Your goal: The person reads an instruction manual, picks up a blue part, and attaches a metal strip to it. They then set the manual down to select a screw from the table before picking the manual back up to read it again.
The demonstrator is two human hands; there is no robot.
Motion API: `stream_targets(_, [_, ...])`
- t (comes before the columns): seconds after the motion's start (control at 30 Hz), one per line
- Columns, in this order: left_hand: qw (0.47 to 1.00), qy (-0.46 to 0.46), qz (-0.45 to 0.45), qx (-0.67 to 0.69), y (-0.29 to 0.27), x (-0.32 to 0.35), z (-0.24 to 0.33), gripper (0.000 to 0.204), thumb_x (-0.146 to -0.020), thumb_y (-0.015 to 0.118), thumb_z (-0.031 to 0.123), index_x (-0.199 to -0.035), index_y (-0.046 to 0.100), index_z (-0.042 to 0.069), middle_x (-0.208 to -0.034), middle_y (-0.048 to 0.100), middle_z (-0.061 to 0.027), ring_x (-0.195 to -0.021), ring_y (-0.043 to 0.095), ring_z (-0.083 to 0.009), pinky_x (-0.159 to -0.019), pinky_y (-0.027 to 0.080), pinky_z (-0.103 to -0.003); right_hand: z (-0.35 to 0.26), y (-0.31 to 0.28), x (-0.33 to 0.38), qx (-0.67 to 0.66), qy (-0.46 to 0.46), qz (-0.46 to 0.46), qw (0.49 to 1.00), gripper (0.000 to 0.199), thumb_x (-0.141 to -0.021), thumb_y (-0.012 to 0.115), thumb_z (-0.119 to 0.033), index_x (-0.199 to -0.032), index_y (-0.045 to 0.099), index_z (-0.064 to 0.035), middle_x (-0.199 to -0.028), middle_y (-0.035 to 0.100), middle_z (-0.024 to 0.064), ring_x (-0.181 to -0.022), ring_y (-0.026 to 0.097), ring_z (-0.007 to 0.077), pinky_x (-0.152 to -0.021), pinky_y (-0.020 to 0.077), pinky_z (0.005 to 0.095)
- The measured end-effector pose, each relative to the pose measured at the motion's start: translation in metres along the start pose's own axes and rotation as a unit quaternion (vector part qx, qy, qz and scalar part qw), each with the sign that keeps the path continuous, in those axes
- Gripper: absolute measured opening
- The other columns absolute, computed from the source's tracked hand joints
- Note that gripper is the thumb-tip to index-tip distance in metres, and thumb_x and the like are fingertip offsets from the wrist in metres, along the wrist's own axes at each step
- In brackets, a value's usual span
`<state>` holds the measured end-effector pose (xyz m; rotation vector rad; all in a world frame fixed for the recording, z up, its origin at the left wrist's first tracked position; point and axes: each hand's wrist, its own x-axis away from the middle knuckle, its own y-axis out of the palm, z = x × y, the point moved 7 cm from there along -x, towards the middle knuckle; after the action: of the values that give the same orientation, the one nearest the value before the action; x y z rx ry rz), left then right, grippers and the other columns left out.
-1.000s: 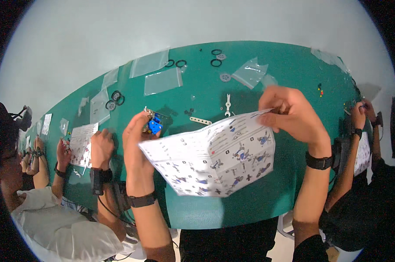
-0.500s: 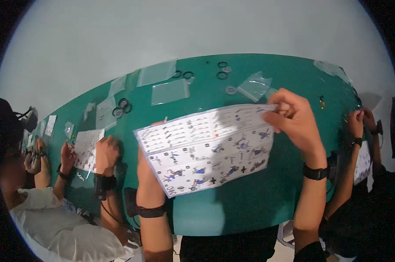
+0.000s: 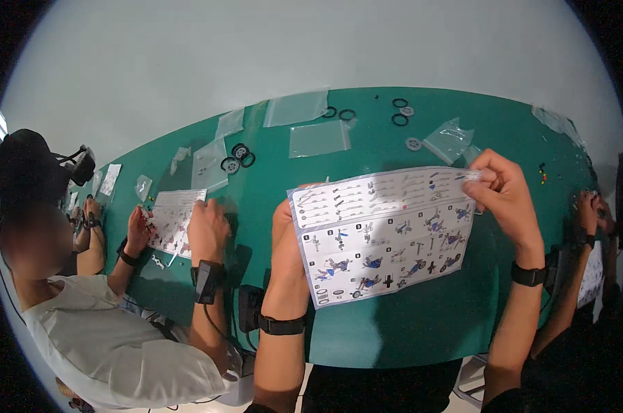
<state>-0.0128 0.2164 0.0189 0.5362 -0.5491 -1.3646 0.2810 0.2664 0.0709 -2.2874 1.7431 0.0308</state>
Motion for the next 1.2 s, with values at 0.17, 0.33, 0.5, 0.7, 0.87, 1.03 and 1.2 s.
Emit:
stream_targets(0.17, [0.998, 0.015, -0.005, -0.053, 0.005, 0.004, 0.007, 0.017, -0.093, 0.060, 0.006, -0.109, 0.065, 0.001, -0.093, 0.072, -0.0108, -0.077, 0.071, -0.0154, -0.067, 0.059, -0.027, 0.004, 0.001, -0.001, 0.002, 0.013, -0.015, 1.000, 0.015, -0.090, 0.069, -0.011, -0.091, 0.055, -0.0076, -0.073, 0.061, -0.0054, -0.062, 0.048, 0.0003, -0.054, 0.0368, 0.0186])
stream_targets(0.33, [0.998, 0.031, 0.002, -0.053, 0.010, 0.007, 0.012, 0.017, -0.093, 0.061, 0.005, -0.109, 0.064, 0.001, -0.094, 0.072, -0.0115, -0.077, 0.072, -0.0158, -0.067, 0.059, -0.027, 0.003, 0.005, 0.000, 0.012, 0.021, -0.020, 0.999, 0.015, -0.090, 0.069, -0.011, -0.092, 0.054, -0.0076, -0.075, 0.061, -0.0049, -0.064, 0.049, 0.0012, -0.055, 0.0377, 0.0195])
stream_targets(0.5, [0.999, 0.033, -0.009, -0.037, 0.010, 0.006, 0.009, 0.019, -0.092, 0.062, 0.007, -0.110, 0.064, 0.000, -0.095, 0.072, -0.0123, -0.079, 0.072, -0.0165, -0.068, 0.059, -0.028, -0.001, 0.004, 0.001, 0.011, 0.006, -0.020, 1.000, 0.016, -0.091, 0.069, -0.013, -0.093, 0.054, -0.0077, -0.076, 0.061, -0.0048, -0.064, 0.049, 0.0014, -0.056, 0.0378, 0.0195])
stream_targets(0.7, [0.998, 0.027, -0.006, -0.049, 0.007, 0.005, 0.008, 0.020, -0.092, 0.062, 0.006, -0.111, 0.064, 0.000, -0.096, 0.072, -0.0122, -0.079, 0.072, -0.0163, -0.069, 0.059, -0.028, 0.002, 0.003, 0.000, 0.015, 0.018, -0.022, 1.000, 0.017, -0.090, 0.070, -0.015, -0.093, 0.055, -0.0082, -0.075, 0.060, -0.0052, -0.065, 0.049, 0.0013, -0.056, 0.0377, 0.0194])
stream_targets(0.87, [0.999, 0.037, -0.010, -0.036, 0.009, 0.007, 0.008, 0.019, -0.092, 0.063, 0.006, -0.110, 0.064, 0.000, -0.096, 0.072, -0.0123, -0.080, 0.072, -0.0161, -0.069, 0.059, -0.028, 0.002, 0.003, 0.000, 0.012, 0.014, -0.019, 1.000, 0.017, -0.090, 0.070, -0.015, -0.092, 0.055, -0.0084, -0.075, 0.059, -0.0055, -0.064, 0.049, 0.0012, -0.055, 0.0372, 0.0194])
stream_targets(1.03, [0.998, 0.035, -0.022, -0.041, 0.008, 0.005, 0.007, 0.019, -0.092, 0.062, 0.006, -0.110, 0.064, 0.000, -0.096, 0.072, -0.0122, -0.080, 0.072, -0.0159, -0.070, 0.059, -0.027, 0.000, 0.005, 0.001, 0.013, 0.012, -0.018, 1.000, 0.017, -0.090, 0.070, -0.015, -0.092, 0.055, -0.0082, -0.074, 0.059, -0.0055, -0.064, 0.049, 0.0014, -0.055, 0.0372, 0.0194])
stream_targets(1.2, [0.997, 0.037, -0.035, -0.050, 0.010, 0.006, 0.007, 0.019, -0.093, 0.062, 0.008, -0.109, 0.064, 0.000, -0.095, 0.072, -0.0115, -0.080, 0.071, -0.0154, -0.070, 0.058, -0.027, -0.002, 0.005, 0.002, 0.020, 0.003, -0.015, 1.000, 0.017, -0.091, 0.070, -0.014, -0.091, 0.054, -0.0078, -0.074, 0.059, -0.0049, -0.063, 0.049, 0.0017, -0.055, 0.0368, 0.0196])
